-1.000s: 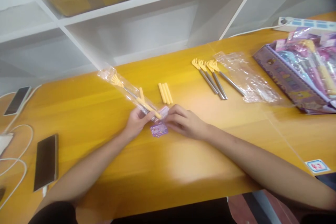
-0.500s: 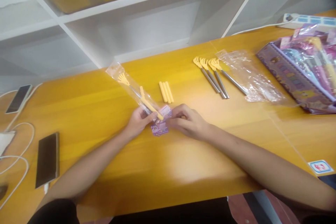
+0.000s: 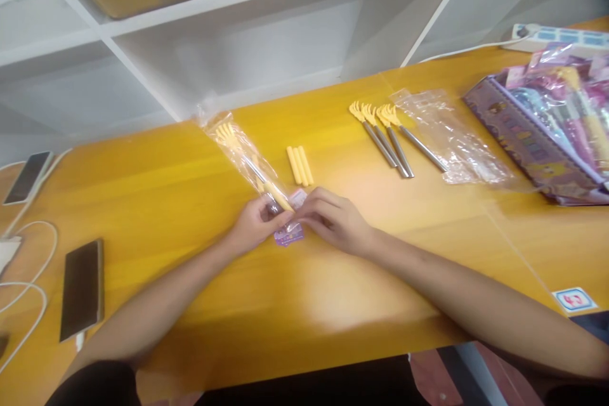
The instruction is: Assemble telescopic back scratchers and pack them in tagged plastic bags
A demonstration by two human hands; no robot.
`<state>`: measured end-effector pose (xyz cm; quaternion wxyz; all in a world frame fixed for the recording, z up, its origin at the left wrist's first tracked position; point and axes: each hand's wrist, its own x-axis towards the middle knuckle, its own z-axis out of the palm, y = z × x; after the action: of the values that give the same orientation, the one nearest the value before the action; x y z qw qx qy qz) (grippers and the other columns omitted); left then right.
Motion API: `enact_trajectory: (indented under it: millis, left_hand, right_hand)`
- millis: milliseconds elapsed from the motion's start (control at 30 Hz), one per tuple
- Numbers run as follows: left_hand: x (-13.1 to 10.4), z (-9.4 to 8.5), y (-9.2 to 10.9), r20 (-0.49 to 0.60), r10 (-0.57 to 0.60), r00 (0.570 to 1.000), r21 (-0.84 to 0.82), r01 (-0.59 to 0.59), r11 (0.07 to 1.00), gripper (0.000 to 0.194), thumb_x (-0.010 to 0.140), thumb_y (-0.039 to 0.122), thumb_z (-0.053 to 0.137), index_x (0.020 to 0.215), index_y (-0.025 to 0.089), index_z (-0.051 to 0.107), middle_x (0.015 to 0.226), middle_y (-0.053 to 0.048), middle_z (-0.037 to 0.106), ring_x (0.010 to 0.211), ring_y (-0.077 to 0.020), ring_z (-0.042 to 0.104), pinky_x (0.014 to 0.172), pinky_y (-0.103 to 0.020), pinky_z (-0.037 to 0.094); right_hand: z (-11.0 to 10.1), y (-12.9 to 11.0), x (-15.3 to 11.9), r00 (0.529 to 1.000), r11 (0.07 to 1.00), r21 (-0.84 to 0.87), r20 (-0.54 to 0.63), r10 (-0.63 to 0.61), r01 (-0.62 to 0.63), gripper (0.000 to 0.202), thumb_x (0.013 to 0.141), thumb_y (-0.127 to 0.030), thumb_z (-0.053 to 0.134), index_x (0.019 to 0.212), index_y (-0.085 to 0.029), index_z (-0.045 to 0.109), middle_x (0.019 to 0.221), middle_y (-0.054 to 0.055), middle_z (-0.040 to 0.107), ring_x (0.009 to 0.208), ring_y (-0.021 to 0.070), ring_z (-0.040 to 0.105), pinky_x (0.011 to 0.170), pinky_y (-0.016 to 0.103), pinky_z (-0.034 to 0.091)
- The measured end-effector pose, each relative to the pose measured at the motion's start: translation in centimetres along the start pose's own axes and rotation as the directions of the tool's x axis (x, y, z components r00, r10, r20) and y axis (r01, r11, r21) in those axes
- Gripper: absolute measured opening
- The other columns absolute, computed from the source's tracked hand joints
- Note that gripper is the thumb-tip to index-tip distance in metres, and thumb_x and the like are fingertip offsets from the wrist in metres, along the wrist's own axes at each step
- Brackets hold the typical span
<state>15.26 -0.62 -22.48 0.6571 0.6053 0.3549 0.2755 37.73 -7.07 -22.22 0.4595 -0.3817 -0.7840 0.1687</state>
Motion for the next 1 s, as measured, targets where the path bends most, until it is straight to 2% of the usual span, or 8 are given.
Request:
enact_trajectory:
  millis: [67,133,267,600,767,867,933,1000]
  left_hand:
    - [-0.1,-0.09,-0.02,0.022,-0.002,1.0,-0.014,0.002,1.0,0.037,0.087,0.041,0.085,0.11,0.016,0.072,0.104,-0.008,0.077,0.097,-0.0208,0.073,0.089,-0.032,0.059]
    - [-0.23,-0.11,-0.02,0.066,-0.033,0.997,-0.057,0.037,0.998,0.046,0.081,0.037,0.091,0.116,0.017,0.071,0.105,-0.008,0.078,0.096,-0.0216,0.075,0.088,-0.034,0.061]
    - [-0.49,0.04,-0.06,0.108,-0.091,0.99,-0.07,0.099,0.993,0.069,0.071,0.028,0.098,0.131,0.018,0.067,0.111,-0.011,0.079,0.097,-0.0246,0.078,0.088,-0.036,0.064]
    - [-0.1,0.22,-0.52,0.103,-0.025,0.994,-0.112,0.037,0.993,0.046,0.082,0.027,0.09,0.122,0.018,0.068,0.114,-0.01,0.077,0.102,-0.021,0.076,0.094,-0.035,0.062]
    - [0.16,-0.01,-0.72,0.131,-0.038,0.991,-0.19,0.063,0.98,0.051,0.079,0.029,0.092,0.123,0.019,0.068,0.116,-0.01,0.078,0.105,-0.0235,0.076,0.097,-0.038,0.062]
    - [0.31,0.0,-0.44,0.127,-0.019,0.992,-0.194,0.044,0.98,0.053,0.076,0.032,0.094,0.122,0.02,0.07,0.113,-0.01,0.078,0.105,-0.0249,0.076,0.096,-0.039,0.062]
    - [0.37,0.07,-0.17,0.121,0.001,0.993,-0.191,0.023,0.981,0.052,0.076,0.034,0.093,0.122,0.021,0.071,0.111,-0.01,0.078,0.104,-0.0252,0.076,0.097,-0.039,0.062]
    - [0.39,0.12,0.05,0.139,0.022,0.99,-0.189,0.005,0.982,0.051,0.079,0.033,0.092,0.124,0.022,0.071,0.113,-0.01,0.078,0.105,-0.0245,0.075,0.099,-0.039,0.061]
  right_hand:
    - [0.09,-0.11,0.03,0.998,0.997,0.058,-0.021,0.062,-0.06,0.004,0.105,-0.024,0.065,0.109,-0.022,0.067,0.093,0.005,0.066,0.077,0.0153,0.065,0.068,0.029,0.056]
    - [0.21,-0.24,0.04,0.991,0.988,0.094,-0.038,0.126,-0.122,0.007,0.104,-0.026,0.068,0.109,-0.023,0.065,0.088,0.002,0.063,0.068,0.013,0.059,0.062,0.027,0.052]
    - [0.43,-0.53,0.07,0.979,0.972,0.138,-0.045,0.198,-0.19,0.011,0.103,-0.027,0.068,0.112,-0.023,0.064,0.087,0.001,0.062,0.065,0.0121,0.057,0.059,0.026,0.049]
    - [0.62,-0.55,0.09,0.974,0.967,0.153,-0.068,0.217,-0.205,0.011,0.102,-0.024,0.068,0.113,-0.023,0.064,0.09,0.002,0.062,0.069,0.0129,0.058,0.06,0.026,0.05]
    - [0.82,-0.32,-0.08,0.92,0.866,0.328,0.023,0.392,-0.377,0.027,0.1,-0.034,0.072,0.12,-0.023,0.057,0.089,-0.001,0.059,0.06,0.0097,0.053,0.052,0.023,0.044]
    - [0.45,-0.48,0.24,0.906,0.838,0.348,0.123,0.404,-0.421,0.02,0.102,-0.039,0.068,0.103,-0.021,0.06,0.077,-0.004,0.057,0.058,0.0094,0.048,0.052,0.022,0.04]
    - [0.15,-0.6,0.48,0.903,0.844,0.322,0.169,0.394,-0.429,0.025,0.104,-0.041,0.064,0.09,-0.02,0.06,0.07,-0.004,0.054,0.058,0.0098,0.045,0.054,0.023,0.039]
    - [-0.05,-0.67,0.63,0.899,0.844,0.311,0.193,0.394,-0.437,0.031,0.105,-0.043,0.061,0.085,-0.02,0.06,0.067,-0.004,0.053,0.058,0.0101,0.044,0.055,0.023,0.038]
